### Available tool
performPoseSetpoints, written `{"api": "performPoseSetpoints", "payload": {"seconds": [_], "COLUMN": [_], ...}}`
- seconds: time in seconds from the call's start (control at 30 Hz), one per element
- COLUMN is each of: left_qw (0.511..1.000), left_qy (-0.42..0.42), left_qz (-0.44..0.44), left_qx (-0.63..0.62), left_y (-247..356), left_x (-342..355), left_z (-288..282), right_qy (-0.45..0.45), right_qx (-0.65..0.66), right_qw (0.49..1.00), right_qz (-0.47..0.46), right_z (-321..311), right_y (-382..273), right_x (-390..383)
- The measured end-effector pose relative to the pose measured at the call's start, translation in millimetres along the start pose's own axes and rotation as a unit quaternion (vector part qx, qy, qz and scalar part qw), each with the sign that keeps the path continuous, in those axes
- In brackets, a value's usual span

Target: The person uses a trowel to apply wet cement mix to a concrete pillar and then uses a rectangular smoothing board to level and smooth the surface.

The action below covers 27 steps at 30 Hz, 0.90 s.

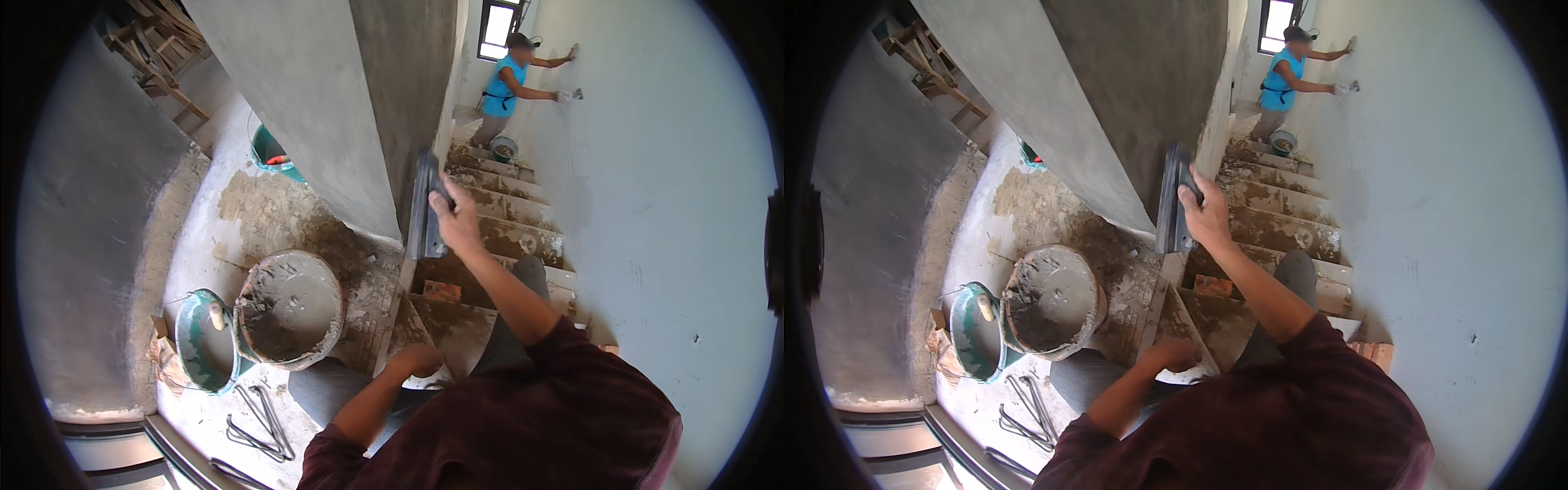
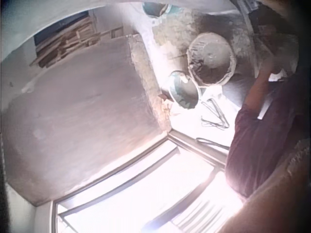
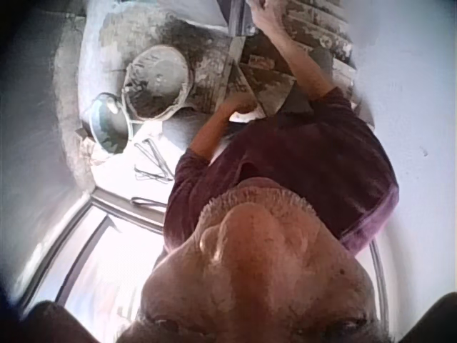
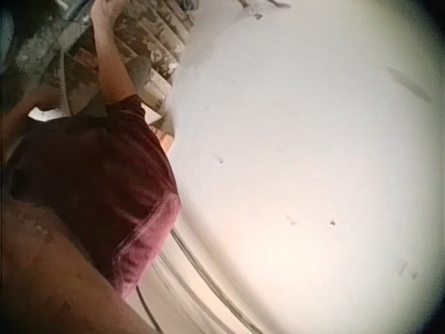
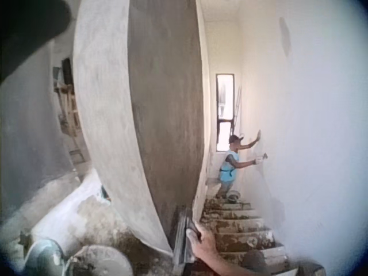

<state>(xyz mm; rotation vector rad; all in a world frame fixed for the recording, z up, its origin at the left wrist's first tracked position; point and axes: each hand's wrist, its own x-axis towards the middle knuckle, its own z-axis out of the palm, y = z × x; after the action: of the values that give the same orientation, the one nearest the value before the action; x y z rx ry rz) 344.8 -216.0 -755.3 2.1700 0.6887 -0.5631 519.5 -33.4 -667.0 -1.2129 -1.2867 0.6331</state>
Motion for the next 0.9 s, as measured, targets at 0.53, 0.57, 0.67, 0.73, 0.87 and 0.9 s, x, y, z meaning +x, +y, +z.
{"api": "performPoseSetpoints", "payload": {"seconds": [0.53,0.57,0.67,0.73,0.87,0.9], "left_qw": [0.997,0.994,0.993,0.987,0.982,0.984], "left_qy": [-0.080,-0.110,-0.112,-0.141,-0.140,-0.129], "left_qz": [-0.001,0.000,-0.014,-0.003,-0.046,-0.065], "left_qx": [-0.006,0.010,-0.037,-0.075,-0.121,-0.109], "left_y": [-21.0,-12.7,-5.9,-30.7,-24.2,-18.6], "left_x": [17.4,20.4,14.7,22.5,6.0,1.3], "left_z": [34.7,26.6,28.8,61.9,55.5,48.3], "right_qy": [0.027,0.018,0.005,0.059,0.132,0.088], "right_qx": [0.065,0.022,-0.043,0.033,0.111,0.086], "right_qw": [0.975,0.986,0.996,0.982,0.889,0.897], "right_qz": [-0.209,-0.167,-0.081,-0.176,-0.424,-0.423], "right_z": [15.5,10.2,-5.7,-4.7,-19.9,-30.5], "right_y": [-102.6,-56.1,-9.1,-65.6,-227.6,-262.6], "right_x": [30.6,12.3,-13.9,24.1,126.6,137.4]}}
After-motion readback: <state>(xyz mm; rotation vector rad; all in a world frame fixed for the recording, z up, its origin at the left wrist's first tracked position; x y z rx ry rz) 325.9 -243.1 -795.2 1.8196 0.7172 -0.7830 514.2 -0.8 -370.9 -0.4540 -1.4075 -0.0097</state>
